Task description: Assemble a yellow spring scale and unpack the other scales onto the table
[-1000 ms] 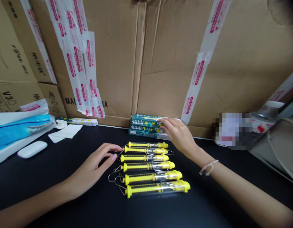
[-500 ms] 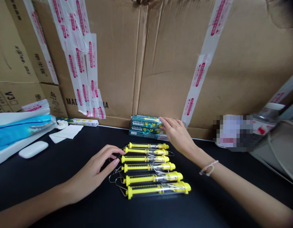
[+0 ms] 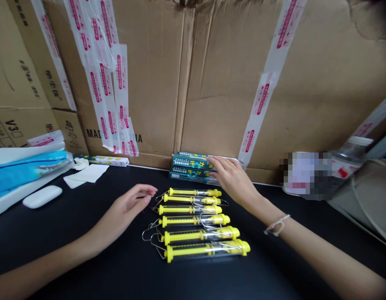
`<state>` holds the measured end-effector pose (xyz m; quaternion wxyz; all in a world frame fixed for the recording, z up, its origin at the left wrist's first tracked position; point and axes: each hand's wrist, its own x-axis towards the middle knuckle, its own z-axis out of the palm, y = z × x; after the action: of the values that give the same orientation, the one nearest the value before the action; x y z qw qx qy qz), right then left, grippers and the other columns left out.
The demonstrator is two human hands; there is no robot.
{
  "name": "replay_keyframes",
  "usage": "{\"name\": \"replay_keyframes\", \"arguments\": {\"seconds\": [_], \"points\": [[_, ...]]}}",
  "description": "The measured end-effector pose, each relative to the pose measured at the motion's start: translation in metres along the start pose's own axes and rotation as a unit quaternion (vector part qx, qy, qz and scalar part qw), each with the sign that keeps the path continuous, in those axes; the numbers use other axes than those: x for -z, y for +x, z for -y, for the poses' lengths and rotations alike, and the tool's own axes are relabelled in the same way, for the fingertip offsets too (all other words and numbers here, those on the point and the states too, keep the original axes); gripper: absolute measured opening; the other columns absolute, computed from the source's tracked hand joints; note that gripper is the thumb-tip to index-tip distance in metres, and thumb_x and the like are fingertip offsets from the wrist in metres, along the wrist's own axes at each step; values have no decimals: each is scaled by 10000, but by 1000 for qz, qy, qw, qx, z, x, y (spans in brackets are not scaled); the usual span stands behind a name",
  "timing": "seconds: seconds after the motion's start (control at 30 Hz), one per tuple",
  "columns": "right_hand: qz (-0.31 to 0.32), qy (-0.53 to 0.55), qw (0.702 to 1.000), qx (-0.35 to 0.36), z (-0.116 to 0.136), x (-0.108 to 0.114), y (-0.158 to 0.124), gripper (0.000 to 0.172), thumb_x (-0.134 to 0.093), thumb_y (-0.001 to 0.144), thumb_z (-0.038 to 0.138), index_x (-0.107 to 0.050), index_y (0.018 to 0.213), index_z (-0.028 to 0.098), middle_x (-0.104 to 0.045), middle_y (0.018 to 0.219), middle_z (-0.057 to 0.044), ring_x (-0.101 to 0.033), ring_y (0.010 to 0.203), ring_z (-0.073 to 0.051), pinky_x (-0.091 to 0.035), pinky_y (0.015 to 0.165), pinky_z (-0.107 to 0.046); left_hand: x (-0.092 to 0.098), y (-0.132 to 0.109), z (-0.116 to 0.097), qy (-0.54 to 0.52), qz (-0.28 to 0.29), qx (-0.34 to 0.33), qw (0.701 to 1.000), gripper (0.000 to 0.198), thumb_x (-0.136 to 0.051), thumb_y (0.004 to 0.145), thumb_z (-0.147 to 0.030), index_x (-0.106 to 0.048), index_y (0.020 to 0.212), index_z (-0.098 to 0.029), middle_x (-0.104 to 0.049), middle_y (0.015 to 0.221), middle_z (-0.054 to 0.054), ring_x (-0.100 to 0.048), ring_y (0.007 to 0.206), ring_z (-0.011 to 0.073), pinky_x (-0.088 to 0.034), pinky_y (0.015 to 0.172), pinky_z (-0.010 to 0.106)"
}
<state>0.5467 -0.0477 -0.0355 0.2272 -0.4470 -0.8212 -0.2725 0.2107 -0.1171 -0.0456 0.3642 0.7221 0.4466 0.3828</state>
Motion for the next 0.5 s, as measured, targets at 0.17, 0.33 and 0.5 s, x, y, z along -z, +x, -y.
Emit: {"name": "replay_keyframes", "arguments": {"seconds": [0.17, 0.33, 0.5], "points": [[-9, 7, 1000, -4, -1, -3, 1, 380, -485, 1014, 223, -525, 1377, 120, -649, 1321, -184, -595, 1204, -347, -460, 993, -505, 3, 43, 17, 6, -49, -30, 998, 400, -565, 930, -470, -578, 1219, -193, -651, 1300, 101, -598, 1238, 263, -442, 1101, 453], [-24, 16, 999, -18, 1, -7, 1, 356, -440, 1023, 189, -539, 1354, 102, -646, 1303, -200, -591, 1196, -349, -469, 961, -493, -11, 98, 32, 36, -24, -73, 996, 553, -736, 783, -399, -549, 1269, -212, -610, 1361, 134, -596, 1225, 306, -513, 993, 484], [-31, 30, 999, -27, 0, -9, -2, 353, -437, 1022, 181, -542, 1353, 112, -645, 1307, -195, -594, 1194, -337, -466, 969, -481, -29, 129, 31, 48, -13, -103, 993, 599, -794, 797, -315, -514, 1316, -206, -630, 1300, 122, -628, 1148, 285, -552, 915, 445]]}}
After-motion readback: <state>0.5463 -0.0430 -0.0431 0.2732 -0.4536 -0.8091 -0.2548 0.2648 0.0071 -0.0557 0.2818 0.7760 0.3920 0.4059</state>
